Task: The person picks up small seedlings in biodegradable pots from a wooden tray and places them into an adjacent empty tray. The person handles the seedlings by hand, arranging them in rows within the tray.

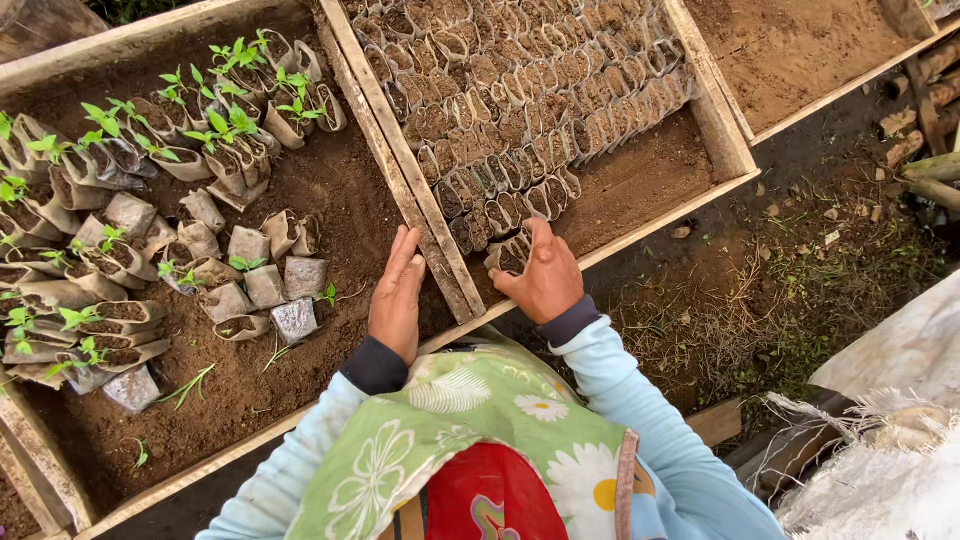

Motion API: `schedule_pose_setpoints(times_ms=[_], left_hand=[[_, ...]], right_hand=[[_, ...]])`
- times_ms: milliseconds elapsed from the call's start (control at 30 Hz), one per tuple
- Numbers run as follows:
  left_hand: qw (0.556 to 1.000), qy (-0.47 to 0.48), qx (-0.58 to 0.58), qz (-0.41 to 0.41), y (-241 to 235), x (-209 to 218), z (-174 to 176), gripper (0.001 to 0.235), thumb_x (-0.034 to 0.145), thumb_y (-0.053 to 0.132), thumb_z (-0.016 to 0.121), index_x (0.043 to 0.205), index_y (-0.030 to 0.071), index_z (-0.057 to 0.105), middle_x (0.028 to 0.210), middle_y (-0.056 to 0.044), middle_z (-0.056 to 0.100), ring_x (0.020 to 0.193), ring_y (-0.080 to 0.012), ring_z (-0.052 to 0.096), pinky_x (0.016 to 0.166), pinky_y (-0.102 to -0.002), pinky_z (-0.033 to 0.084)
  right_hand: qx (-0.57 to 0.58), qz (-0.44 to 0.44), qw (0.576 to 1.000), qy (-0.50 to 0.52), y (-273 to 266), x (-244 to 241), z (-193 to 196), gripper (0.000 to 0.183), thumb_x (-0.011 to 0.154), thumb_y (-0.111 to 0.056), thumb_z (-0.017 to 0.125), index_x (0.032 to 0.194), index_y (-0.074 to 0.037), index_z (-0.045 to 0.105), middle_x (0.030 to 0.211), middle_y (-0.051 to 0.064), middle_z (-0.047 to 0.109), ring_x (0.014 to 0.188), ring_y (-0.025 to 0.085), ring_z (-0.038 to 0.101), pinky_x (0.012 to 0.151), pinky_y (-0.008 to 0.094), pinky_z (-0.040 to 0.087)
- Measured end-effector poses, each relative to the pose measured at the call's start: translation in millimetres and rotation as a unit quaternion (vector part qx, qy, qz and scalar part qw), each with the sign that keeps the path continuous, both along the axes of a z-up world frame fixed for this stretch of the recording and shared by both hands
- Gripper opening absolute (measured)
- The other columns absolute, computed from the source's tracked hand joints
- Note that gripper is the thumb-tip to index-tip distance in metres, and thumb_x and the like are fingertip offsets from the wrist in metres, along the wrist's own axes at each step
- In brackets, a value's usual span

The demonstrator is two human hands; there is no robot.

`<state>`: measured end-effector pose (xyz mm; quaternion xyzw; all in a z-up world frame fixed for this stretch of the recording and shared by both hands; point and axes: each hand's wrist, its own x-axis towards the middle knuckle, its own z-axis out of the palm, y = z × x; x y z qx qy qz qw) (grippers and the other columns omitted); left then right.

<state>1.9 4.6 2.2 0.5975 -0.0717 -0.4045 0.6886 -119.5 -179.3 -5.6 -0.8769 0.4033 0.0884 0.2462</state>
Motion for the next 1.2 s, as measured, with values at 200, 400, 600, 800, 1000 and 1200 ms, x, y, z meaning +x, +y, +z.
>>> schedule_pose_setpoints(times_ms=[200,400,600,800,1000,1200], left_hand=[[1.0,-0.006,-0.003,0.006,8.4,5.4,-5.9,0.051,0.108,0.023,0.038,0.156,0.009,0.033,0.168,-0.019,0.008,0.154,-0.0454,0.003,0.123,-0.059,0.018],[0.999,0.012,-0.003,0.03,12.5,8.3,-11.5,0.05,0.107,0.016,0.038,0.156,0.009,0.035,0.169,-0.016,0.01,0.153,-0.0454,0.007,0.122,-0.06,0.018],[0.999,0.001,0.005,0.045,10.6,4.4,-4.7,0.049,0.106,0.015,0.04,0.155,0.008,0.037,0.169,-0.017,0.013,0.153,-0.0458,0.01,0.122,-0.059,0.02],[0.997,0.024,0.033,0.07,11.4,1.5,7.8,0.049,0.105,0.013,0.04,0.154,0.009,0.039,0.169,-0.015,0.016,0.153,-0.045,0.013,0.122,-0.061,0.021],[0.995,0.017,0.025,0.095,10.3,1.2,-2.5,0.047,0.105,0.013,0.04,0.152,0.007,0.041,0.167,-0.019,0.017,0.151,-0.0484,0.013,0.121,-0.064,0.024],[0.995,0.02,0.021,0.098,8.3,-1.9,-13.0,0.045,0.106,0.014,0.04,0.15,0.005,0.042,0.166,-0.02,0.019,0.15,-0.0496,0.015,0.121,-0.066,0.024]], right_hand=[[0.028,0.001,0.999,-0.038,-8.3,-8.2,31.7,0.08,0.073,-0.036,0.084,0.135,-0.009,0.041,0.115,0.028,0.066,0.111,0.047,0.064,0.093,0.061,0.051],[0.034,-0.064,0.985,-0.158,-78.8,-16.7,69.3,0.072,0.075,-0.018,0.086,0.128,-0.001,0.04,0.1,0.023,0.069,0.088,0.038,0.07,0.088,0.055,0.056],[-0.122,-0.135,0.983,-0.017,-140.6,0.5,0.7,0.074,0.071,-0.034,0.085,0.127,-0.007,0.045,0.119,0.025,0.066,0.112,0.044,0.064,0.09,0.057,0.053],[-0.086,-0.084,0.992,-0.02,-139.8,4.8,2.4,0.082,0.074,-0.021,0.083,0.144,-0.008,0.041,0.129,0.028,0.06,0.121,0.048,0.056,0.1,0.059,0.049],[0.067,-0.167,0.968,-0.177,-138.3,-4.2,9.7,0.066,0.1,-0.021,0.063,0.153,0.001,0.029,0.142,0.036,0.046,0.137,0.056,0.038,0.11,0.07,0.035],[0.079,-0.363,0.891,-0.26,-127.3,18.8,-31.0,0.067,0.108,-0.058,0.04,0.153,-0.009,0.038,0.15,0.029,0.035,0.145,0.044,0.033,0.12,0.054,0.026]])
